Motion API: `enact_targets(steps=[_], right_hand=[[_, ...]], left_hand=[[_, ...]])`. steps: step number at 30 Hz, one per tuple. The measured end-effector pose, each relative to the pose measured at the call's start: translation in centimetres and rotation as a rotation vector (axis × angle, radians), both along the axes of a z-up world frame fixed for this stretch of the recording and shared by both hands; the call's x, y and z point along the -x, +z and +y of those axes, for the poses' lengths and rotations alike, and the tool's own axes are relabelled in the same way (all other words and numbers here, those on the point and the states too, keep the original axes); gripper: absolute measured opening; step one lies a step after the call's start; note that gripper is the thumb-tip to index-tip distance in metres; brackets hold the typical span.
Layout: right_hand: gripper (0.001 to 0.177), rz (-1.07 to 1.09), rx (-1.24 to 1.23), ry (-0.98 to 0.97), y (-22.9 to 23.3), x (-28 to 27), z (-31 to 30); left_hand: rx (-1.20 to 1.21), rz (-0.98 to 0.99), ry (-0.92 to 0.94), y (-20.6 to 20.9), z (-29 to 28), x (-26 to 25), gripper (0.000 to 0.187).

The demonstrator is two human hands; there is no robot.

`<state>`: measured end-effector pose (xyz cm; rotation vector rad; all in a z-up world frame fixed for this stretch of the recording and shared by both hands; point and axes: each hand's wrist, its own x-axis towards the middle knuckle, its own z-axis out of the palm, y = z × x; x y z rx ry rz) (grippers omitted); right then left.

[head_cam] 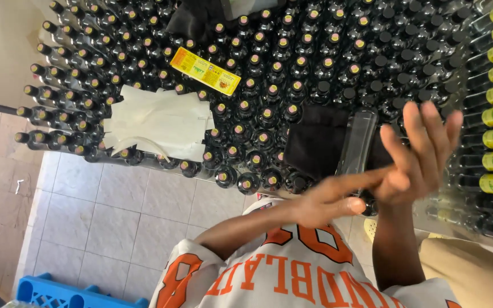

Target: The person is manually applying adhesive labels to plastic bottles by peeling them from a sheet and pressing them onto the bottle surface.

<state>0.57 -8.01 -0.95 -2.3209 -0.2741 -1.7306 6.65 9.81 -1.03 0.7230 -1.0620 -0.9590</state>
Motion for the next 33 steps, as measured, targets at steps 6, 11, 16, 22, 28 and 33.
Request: enact_targets(steps=[6, 11, 16, 22, 28, 33], right_hand=[[0.056, 0.331, -0.371, -0.137, -4.2, 4.6, -1.4], [0.04, 0.702, -0.392, -0.292, -6.5, 9.8, -1.1], [0.041, 0.726, -0.442, -0.33, -5.5, 10.8, 0.0], [0.04, 0.738, -0.492, -0.31, -4.3, 10.3, 0.3], [0.035, 0.736, -0.475, -0.259, -4.8, 10.5, -0.8], [0.026, 0.683, -0.475, -0.227, -6.3, 10.8, -1.9]], left_hand=[[-0.34, -0.42, 0.678, -4.3, 3.2, -13.4, 0.038], [-1.104, -1.234, 1.182, -14.5, 6.4, -20.9, 0.062], [-1.071, -1.325, 1.184, -15.8, 6.3, -21.6, 0.049], [-0.984, -1.28, 1.234, -13.6, 6.3, -20.7, 0.033], [-0.951, -1.195, 1.357, -13.3, 6.5, -21.2, 0.024], [-1.123, -1.145, 1.406, -14.4, 7.1, -21.8, 0.017]])
